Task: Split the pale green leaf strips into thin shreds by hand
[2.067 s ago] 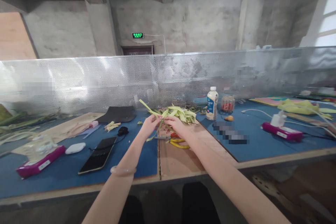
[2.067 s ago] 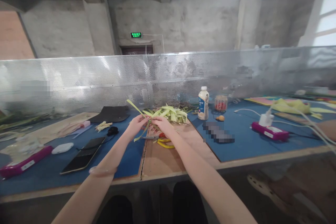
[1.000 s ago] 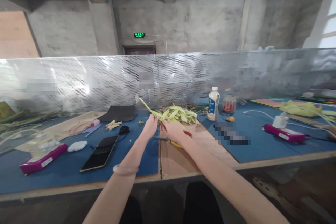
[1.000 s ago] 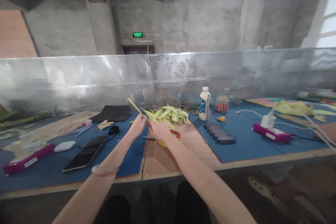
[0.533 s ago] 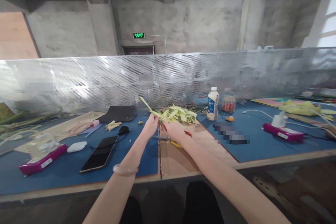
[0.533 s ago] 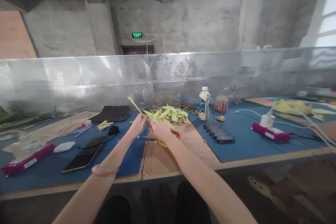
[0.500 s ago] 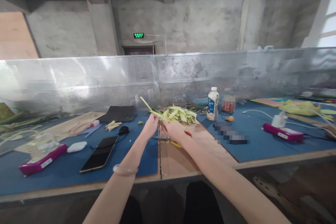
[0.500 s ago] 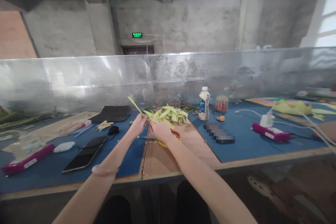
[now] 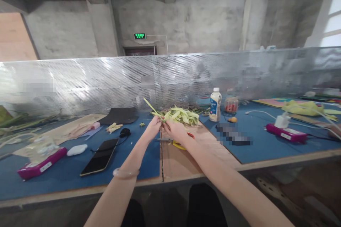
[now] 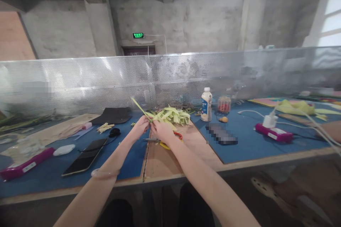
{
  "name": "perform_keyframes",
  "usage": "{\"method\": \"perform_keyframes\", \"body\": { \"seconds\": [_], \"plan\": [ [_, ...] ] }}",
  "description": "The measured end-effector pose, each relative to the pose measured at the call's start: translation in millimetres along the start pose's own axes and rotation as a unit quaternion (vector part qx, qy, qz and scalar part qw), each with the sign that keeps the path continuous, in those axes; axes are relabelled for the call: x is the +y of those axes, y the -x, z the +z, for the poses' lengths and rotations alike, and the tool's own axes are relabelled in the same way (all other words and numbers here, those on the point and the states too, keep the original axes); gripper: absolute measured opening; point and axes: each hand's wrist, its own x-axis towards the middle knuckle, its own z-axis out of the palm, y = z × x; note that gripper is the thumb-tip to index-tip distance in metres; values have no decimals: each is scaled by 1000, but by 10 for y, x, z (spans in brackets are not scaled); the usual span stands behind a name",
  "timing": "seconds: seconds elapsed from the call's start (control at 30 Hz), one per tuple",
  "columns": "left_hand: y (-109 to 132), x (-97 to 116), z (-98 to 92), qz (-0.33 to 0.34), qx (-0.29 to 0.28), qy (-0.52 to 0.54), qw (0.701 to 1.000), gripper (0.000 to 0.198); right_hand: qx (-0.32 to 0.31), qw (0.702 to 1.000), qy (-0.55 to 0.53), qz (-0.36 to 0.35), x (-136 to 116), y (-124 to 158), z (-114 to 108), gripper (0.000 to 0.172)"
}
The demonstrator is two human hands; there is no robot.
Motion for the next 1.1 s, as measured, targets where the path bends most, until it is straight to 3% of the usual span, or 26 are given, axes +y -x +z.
{"method": "perform_keyframes", "body": {
  "seconds": [0.2, 0.33, 0.63, 1.1],
  "plan": [
    [-54, -113, -44, 67, -37, -61, 995, 26, 29, 994, -90, 54, 44, -48, 66, 38],
    [-49, -140, -53, 108, -51, -79, 990, 31, 30, 987, -145, 57, 70, -81, 103, 28],
    [-47, -144, -86, 107, -47, -113, 987, 44, 66, 985, -152, 55, 75, -88, 147, 29],
    [-98, -236, -107, 107, -72, -113, 985, 40, 97, 976, -193, 23, 140, -120, 200, 29]
  ]
}}
